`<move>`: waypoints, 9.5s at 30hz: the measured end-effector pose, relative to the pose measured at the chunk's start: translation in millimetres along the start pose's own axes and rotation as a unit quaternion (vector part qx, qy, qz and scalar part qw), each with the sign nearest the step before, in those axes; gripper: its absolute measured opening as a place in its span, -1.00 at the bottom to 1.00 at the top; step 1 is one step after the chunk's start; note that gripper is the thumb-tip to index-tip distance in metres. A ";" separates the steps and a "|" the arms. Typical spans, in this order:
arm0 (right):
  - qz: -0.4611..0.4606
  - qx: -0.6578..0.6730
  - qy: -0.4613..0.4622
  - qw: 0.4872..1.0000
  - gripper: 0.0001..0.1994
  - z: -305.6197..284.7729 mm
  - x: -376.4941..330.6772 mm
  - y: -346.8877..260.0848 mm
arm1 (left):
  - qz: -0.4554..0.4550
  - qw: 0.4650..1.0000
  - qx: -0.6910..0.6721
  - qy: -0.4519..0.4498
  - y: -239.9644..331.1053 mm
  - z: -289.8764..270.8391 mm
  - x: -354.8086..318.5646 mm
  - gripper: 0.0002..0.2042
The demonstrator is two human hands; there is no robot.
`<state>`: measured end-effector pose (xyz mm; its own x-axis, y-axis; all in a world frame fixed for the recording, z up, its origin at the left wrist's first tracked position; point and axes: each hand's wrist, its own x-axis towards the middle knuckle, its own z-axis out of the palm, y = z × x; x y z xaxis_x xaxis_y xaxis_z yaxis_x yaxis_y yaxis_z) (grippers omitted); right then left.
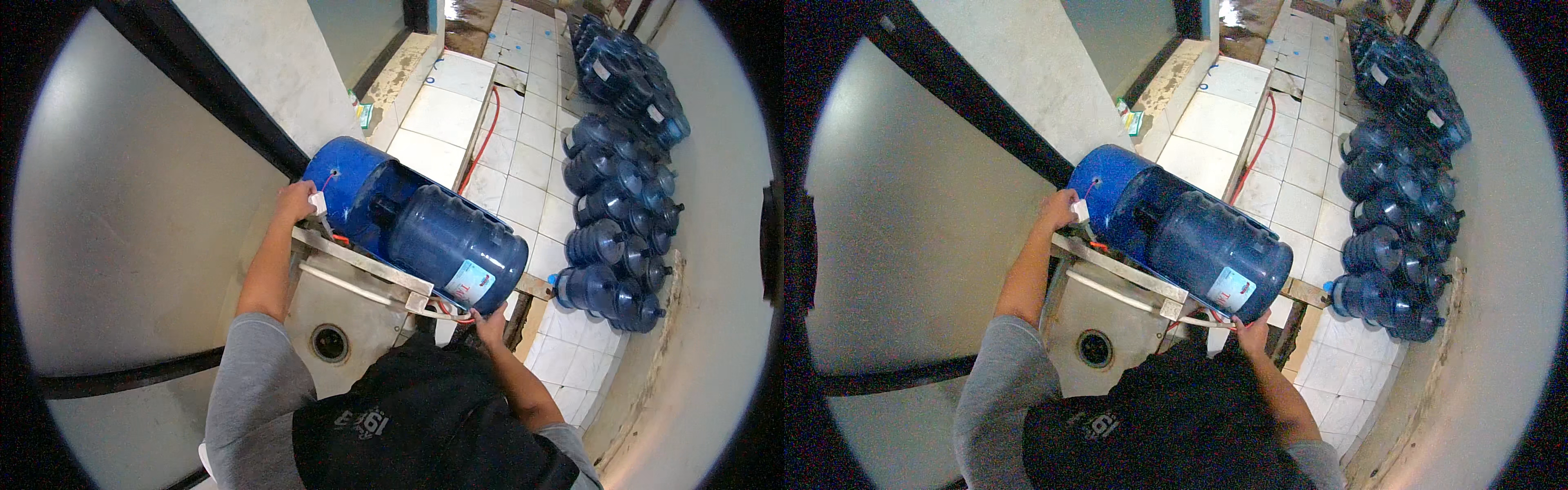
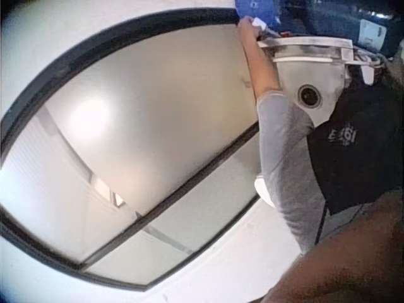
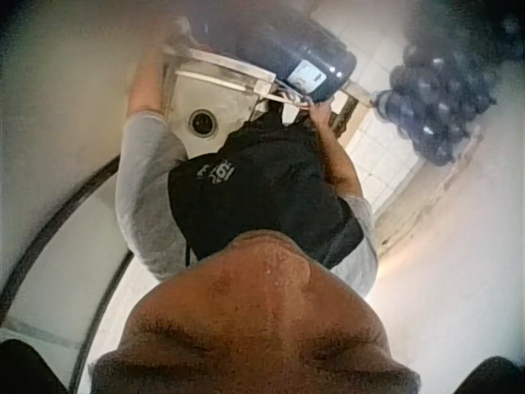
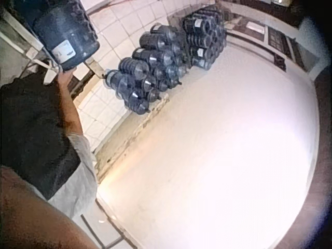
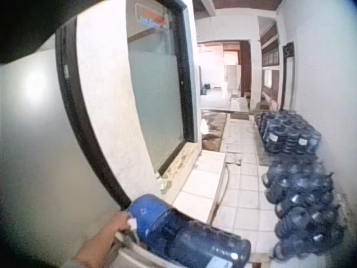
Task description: The person scrubs a large blue water jug with a soapy sponge, rinses it with a hose, and then fills it with water. The person then places the filled jug on a metal rack with other jugs.
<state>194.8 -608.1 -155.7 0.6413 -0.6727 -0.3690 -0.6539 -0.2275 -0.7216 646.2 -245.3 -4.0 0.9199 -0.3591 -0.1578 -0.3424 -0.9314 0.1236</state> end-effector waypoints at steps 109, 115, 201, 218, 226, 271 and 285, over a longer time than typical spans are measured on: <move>-0.277 -0.106 0.088 0.951 -0.10 -455.8 -71.1 7.0 | -0.224 0.332 -0.915 -0.043 507.5 237.4 -347.6 -0.32; -0.281 0.102 -0.079 0.951 -0.04 -393.7 -110.2 -31.1 | -0.211 0.299 -0.924 0.110 428.8 237.0 -441.2 -0.25; -0.453 0.187 -0.490 0.721 -0.34 102.6 -182.7 -324.7 | -0.312 0.592 -0.531 0.520 59.3 14.8 -560.4 -0.33; -0.302 -0.544 -0.332 0.709 -0.66 218.4 41.9 -405.0 | -0.372 0.773 -0.277 0.434 46.5 -63.6 -491.3 -0.35; -0.649 -0.294 -0.229 0.663 -0.58 213.0 148.9 -308.6 | -0.351 0.768 -0.290 0.450 45.1 -59.0 -480.7 -0.34; -0.811 -0.133 -0.413 0.392 -0.15 9.6 -206.3 -358.4 | -0.211 0.951 0.013 0.226 43.2 -58.0 -569.9 -0.12; -0.373 -0.309 -0.321 0.813 -0.28 225.2 149.4 -308.7 | -0.147 0.961 -0.059 0.225 63.0 -120.2 -358.6 -0.29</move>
<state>582.8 -479.8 -120.0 0.8997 0.2773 -0.3370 0.0646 -0.8484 -0.5254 317.7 -168.0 178.1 0.9722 0.0053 0.2340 -0.0557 -0.9658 0.2533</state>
